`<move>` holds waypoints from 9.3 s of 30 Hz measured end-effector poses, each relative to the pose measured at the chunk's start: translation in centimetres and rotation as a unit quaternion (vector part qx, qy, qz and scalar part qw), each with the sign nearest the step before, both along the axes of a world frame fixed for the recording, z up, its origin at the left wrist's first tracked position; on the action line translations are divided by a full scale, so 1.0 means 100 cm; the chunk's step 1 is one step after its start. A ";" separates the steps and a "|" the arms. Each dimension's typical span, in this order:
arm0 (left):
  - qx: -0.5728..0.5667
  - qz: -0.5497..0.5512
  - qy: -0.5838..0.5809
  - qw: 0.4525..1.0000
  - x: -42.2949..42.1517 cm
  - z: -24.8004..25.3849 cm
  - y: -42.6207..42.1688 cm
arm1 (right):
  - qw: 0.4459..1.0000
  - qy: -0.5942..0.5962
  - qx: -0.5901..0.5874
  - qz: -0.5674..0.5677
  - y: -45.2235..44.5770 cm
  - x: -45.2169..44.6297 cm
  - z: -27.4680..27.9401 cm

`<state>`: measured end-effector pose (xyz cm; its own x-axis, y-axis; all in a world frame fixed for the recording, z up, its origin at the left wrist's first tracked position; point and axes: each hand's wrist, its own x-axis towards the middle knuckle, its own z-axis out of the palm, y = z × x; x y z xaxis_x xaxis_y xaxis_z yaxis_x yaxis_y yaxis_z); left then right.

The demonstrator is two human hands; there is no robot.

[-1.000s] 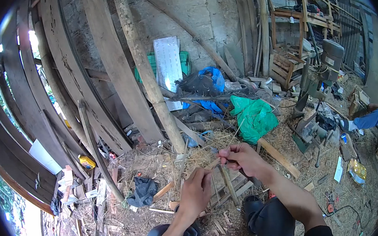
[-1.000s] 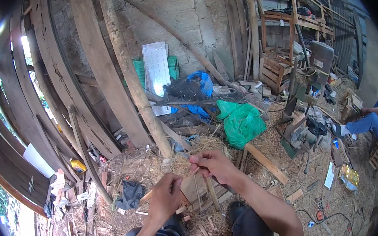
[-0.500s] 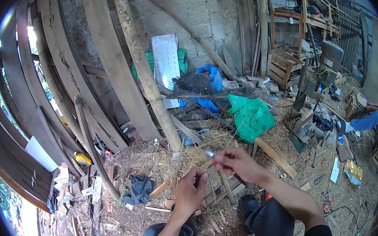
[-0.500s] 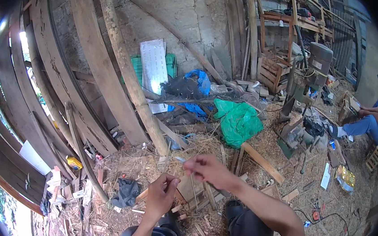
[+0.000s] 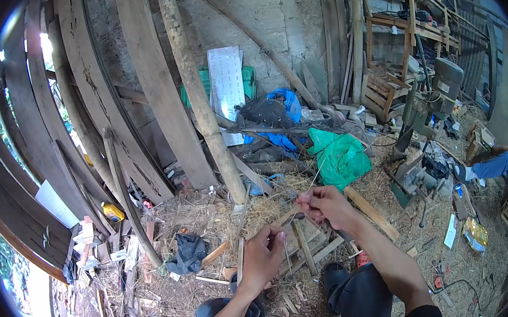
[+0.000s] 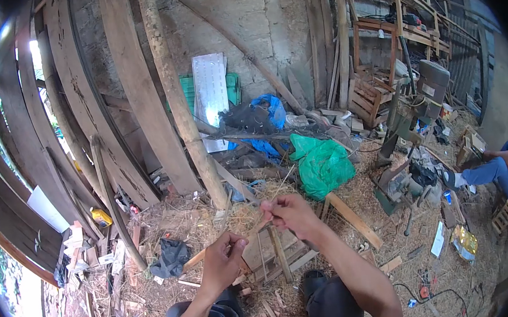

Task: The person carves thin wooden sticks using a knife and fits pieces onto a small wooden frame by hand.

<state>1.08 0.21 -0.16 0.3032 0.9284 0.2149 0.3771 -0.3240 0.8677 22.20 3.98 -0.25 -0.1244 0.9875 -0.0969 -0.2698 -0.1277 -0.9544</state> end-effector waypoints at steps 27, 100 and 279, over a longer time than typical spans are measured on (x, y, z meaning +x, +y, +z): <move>0.039 0.018 -0.037 0.998 -0.009 -0.006 0.004 | 0.997 -0.052 -0.022 -0.060 -0.008 -0.014 -0.003; -0.326 -0.044 -0.354 0.875 -0.025 0.014 0.012 | 0.983 -0.075 0.152 -0.070 -0.015 -0.009 0.006; 0.018 0.006 -0.030 0.999 -0.006 -0.005 0.003 | 0.995 -0.050 0.084 0.013 -0.017 -0.018 0.004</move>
